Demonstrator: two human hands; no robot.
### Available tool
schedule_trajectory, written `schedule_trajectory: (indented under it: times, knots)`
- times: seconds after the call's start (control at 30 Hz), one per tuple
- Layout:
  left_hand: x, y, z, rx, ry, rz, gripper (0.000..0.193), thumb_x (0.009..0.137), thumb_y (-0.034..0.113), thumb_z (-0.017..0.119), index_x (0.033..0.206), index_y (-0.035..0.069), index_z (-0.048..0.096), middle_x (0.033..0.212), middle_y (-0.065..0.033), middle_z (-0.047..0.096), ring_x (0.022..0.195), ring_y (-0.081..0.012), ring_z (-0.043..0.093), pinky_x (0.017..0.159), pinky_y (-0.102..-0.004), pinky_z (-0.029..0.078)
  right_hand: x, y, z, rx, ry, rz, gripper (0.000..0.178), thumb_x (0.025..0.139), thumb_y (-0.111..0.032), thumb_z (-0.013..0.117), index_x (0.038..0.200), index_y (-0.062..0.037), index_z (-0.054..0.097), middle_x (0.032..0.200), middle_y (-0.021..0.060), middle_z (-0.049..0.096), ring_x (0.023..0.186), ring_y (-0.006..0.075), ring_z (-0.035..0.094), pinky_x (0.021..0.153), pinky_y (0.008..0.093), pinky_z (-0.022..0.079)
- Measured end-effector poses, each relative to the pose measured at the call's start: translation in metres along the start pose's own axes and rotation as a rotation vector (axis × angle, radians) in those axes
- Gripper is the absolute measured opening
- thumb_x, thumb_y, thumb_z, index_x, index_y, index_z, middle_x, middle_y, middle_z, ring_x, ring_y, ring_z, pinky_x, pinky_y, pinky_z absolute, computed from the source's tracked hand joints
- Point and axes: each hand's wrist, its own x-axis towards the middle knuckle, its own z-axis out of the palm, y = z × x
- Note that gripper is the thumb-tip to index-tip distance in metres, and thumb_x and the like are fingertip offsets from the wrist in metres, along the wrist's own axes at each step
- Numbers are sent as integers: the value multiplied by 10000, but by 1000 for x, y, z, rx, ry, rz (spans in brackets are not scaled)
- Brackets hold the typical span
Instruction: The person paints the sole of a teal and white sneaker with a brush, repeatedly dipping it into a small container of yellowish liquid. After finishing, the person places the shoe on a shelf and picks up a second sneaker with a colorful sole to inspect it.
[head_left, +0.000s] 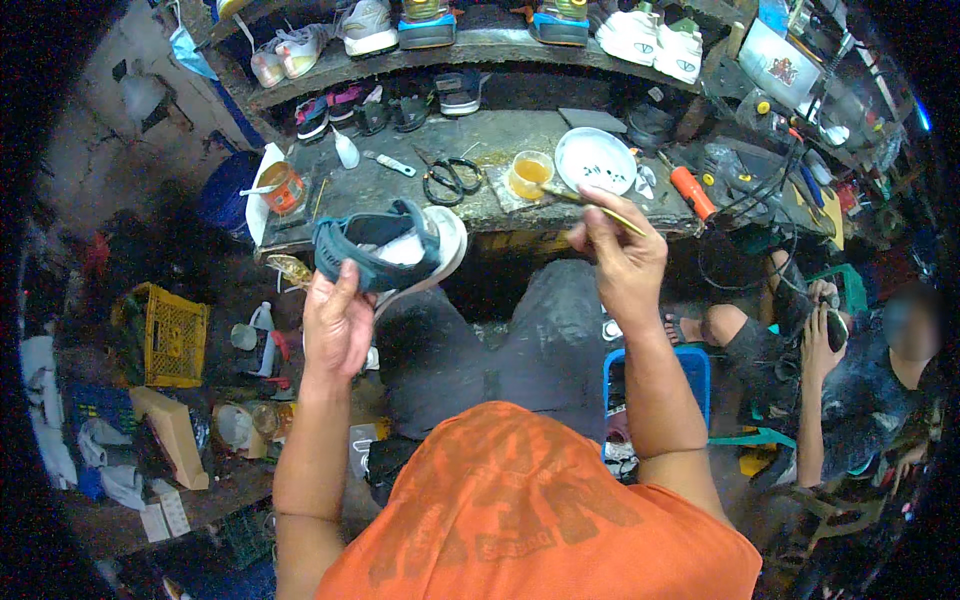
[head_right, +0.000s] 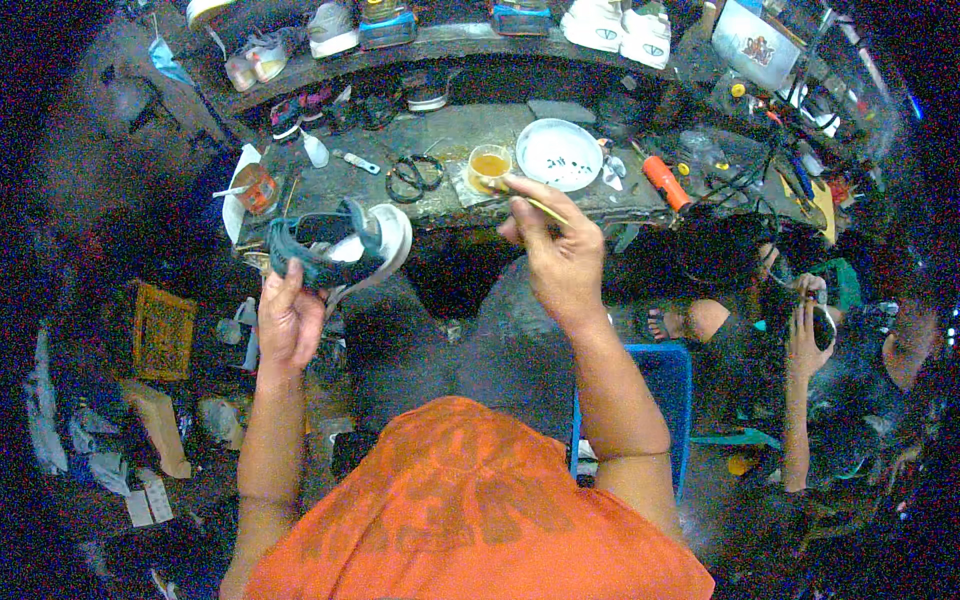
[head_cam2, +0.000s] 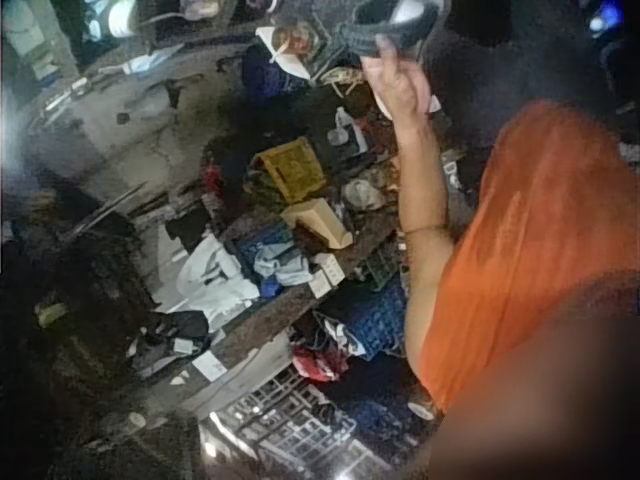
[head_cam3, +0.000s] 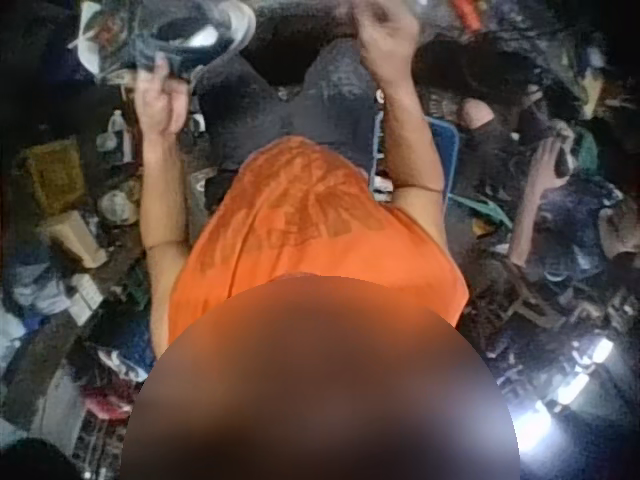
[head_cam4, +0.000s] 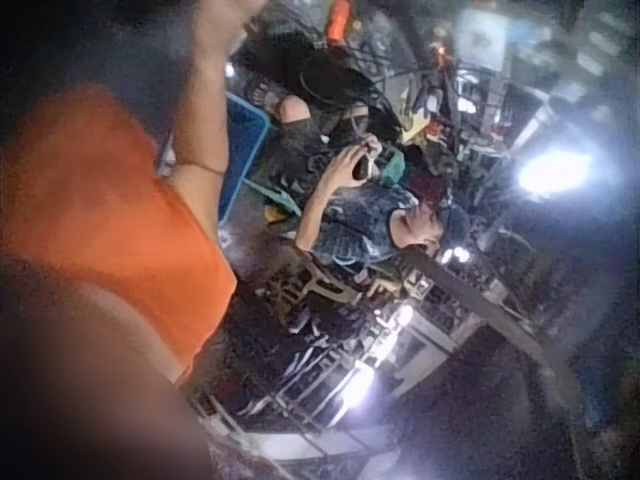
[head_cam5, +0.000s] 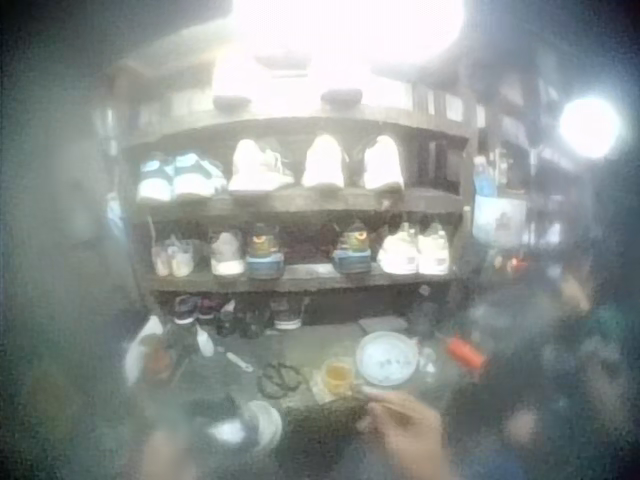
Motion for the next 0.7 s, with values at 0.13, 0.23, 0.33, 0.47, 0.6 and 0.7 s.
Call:
schedule_trajectory:
  times: [0.13, 0.23, 0.33, 0.47, 0.6, 0.7]
  knots:
    - [14, -19, 33, 34, 18, 2, 365, 997, 163, 609, 1345, 80, 533, 1328, -70, 616, 1235, -228, 569, 1086, -433, 414, 28, -4, 9, -129, -193, -87, 258, 976, -74, 634, 1230, -32, 654, 1077, 71, 707, 999, 145, 681, 881, 283, 529]
    - [17, -31, 48, 43, 8, -17, 359, 991, 165, 622, 1323, 62, 534, 1313, -73, 624, 1219, -217, 578, 1082, -407, 427, 32, -10, 20, -323, -326, -265, 455, 887, -38, 717, 1322, -47, 582, 1226, 122, 679, 1143, 216, 648, 1006, 337, 486]
    - [17, -40, 56, -68, -20, -76, 372, 991, 194, 626, 1324, 59, 531, 1305, -74, 627, 1212, -217, 584, 1071, -410, 441, 28, -16, 33, -425, -475, -366, 784, 801, -107, 809, 1475, -92, 408, 1419, 167, 528, 1256, 284, 581, 1060, 388, 450]
    - [15, -47, 57, -244, -39, -112, 397, 985, 225, 638, 1329, 59, 528, 1287, -80, 636, 1196, -225, 598, 1064, -431, 448, 36, -18, 48, -496, -410, -309, 881, 782, -183, 829, 1507, -109, 333, 1421, 181, 503, 1290, 336, 539, 1064, 425, 448]
    - [8, -51, 52, -182, -17, -144, 364, 976, 231, 654, 1265, 33, 557, 1243, -75, 658, 1184, -238, 604, 1075, -457, 434, 45, -17, 58, -585, -419, -412, 716, 796, -26, 688, 1441, -29, 378, 1332, 253, 537, 1192, 453, 564, 980, 483, 496]
    - [1, -37, 41, 158, -18, -228, 226, 962, 184, 681, 1102, 12, 643, 1113, -117, 699, 986, -195, 675, 857, -348, 540, 50, -22, 65, -614, -426, -382, 663, 767, 39, 627, 1400, -18, 438, 1297, 244, 561, 1216, 416, 558, 1013, 435, 478]
